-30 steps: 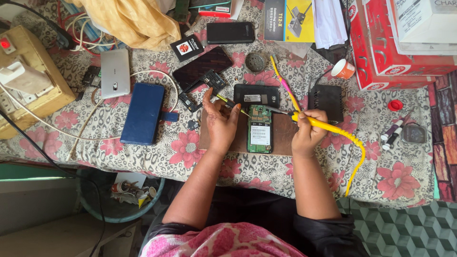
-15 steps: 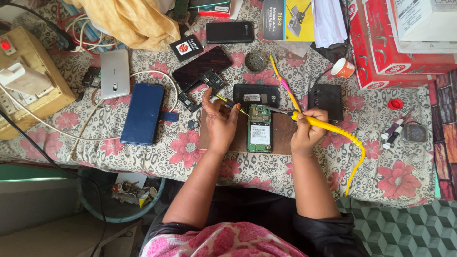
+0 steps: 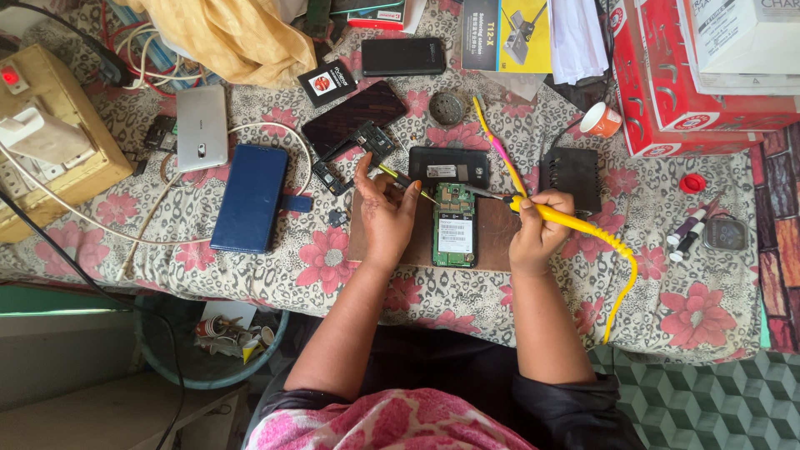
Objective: The person unscrews the back cover of a mobile phone with a screwdriver, removes the battery and internal panels, and lifts out the motherboard. They then hold the board on a wooden pad and solder its contacts with a soldering iron.
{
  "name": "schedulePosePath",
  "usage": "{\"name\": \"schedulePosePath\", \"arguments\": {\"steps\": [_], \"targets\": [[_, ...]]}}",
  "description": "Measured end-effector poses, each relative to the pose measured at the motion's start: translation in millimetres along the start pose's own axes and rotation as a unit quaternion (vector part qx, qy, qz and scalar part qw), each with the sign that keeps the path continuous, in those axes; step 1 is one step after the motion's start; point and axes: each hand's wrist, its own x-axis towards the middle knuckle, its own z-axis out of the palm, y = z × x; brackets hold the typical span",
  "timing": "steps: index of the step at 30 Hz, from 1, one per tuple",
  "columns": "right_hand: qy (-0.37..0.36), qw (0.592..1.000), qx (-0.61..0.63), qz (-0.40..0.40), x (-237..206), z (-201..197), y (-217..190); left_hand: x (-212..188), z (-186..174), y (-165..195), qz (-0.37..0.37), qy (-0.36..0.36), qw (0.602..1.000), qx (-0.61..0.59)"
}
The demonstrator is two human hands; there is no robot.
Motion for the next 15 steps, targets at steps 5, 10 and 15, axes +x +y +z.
{"name": "schedulePosePath", "arguments": {"steps": [5, 10, 15], "targets": [[0.025, 0.999, 0.015, 0.032, 2.0, -0.9, -1.0, -0.6, 0.6, -0.9, 0.007, 0.005, 1.0, 0.0], [0.068, 0.996, 0.039, 0.045, 6.0, -2.8, -1.8, -1.8, 0.0, -2.2, 0.002, 0.004, 1.0, -0.006], [0.037, 0.999, 0.016, 0.036, 4.5, -2.9, -0.4, -1.7, 0.2, -2.8, 0.007, 0.004, 1.0, -0.002]]}}
